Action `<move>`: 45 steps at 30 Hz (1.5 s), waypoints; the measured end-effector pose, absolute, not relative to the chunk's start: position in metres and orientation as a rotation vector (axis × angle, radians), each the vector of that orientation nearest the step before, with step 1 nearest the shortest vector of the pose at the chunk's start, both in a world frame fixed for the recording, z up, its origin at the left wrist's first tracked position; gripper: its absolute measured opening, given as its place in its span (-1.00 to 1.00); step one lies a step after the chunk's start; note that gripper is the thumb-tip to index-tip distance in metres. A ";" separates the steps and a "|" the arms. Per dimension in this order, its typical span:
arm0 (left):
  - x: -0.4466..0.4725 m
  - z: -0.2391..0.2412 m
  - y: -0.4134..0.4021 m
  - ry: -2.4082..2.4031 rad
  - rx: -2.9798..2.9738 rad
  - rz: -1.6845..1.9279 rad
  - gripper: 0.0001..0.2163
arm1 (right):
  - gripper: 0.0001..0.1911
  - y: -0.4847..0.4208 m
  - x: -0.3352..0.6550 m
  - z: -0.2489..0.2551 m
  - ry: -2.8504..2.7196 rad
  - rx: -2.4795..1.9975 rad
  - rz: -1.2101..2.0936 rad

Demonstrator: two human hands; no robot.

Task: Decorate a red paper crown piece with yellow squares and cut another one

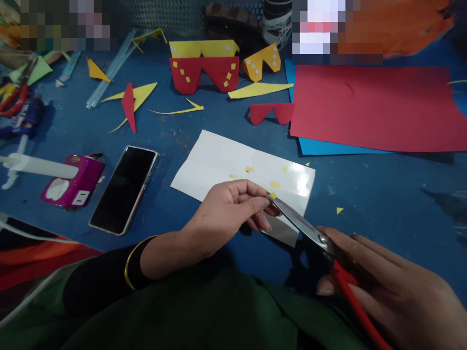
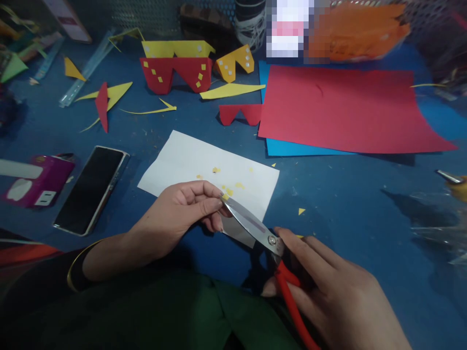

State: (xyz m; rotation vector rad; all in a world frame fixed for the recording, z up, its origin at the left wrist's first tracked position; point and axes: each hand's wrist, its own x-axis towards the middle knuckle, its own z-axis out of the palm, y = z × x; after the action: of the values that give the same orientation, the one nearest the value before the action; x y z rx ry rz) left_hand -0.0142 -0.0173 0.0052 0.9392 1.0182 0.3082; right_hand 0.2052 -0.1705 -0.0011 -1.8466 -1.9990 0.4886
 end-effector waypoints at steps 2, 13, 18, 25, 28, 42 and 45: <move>-0.014 0.005 -0.017 1.025 0.941 0.304 -0.93 | -0.61 -0.169 0.205 0.000 -2.010 -1.842 0.480; -0.014 0.005 -0.018 1.004 0.935 0.310 -0.91 | -0.59 -0.172 0.202 -0.001 -1.981 -1.860 0.503; -0.015 0.005 -0.017 1.011 0.921 0.316 -0.92 | -0.63 -0.174 0.205 -0.003 -1.970 -1.872 0.491; -0.014 0.003 -0.017 0.991 0.926 0.318 -0.91 | -0.64 -0.168 0.200 0.000 -1.954 -1.888 0.470; -0.015 0.003 -0.017 0.987 0.901 0.323 -0.95 | -0.63 -0.167 0.202 0.003 -1.946 -1.900 0.480; -0.017 0.005 -0.017 0.944 0.936 0.404 -0.98 | -0.47 -0.166 0.208 0.000 -1.875 -1.897 0.484; -0.017 0.006 -0.016 0.977 0.932 0.407 -0.96 | -0.51 -0.168 0.210 -0.002 -1.931 -1.866 0.488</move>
State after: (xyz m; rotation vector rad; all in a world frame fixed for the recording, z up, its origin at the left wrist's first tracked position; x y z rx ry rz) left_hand -0.0168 -0.0165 0.0063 0.9319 0.9774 0.4066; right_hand 0.2098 -0.1677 -0.0020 -1.8661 -1.9313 0.4879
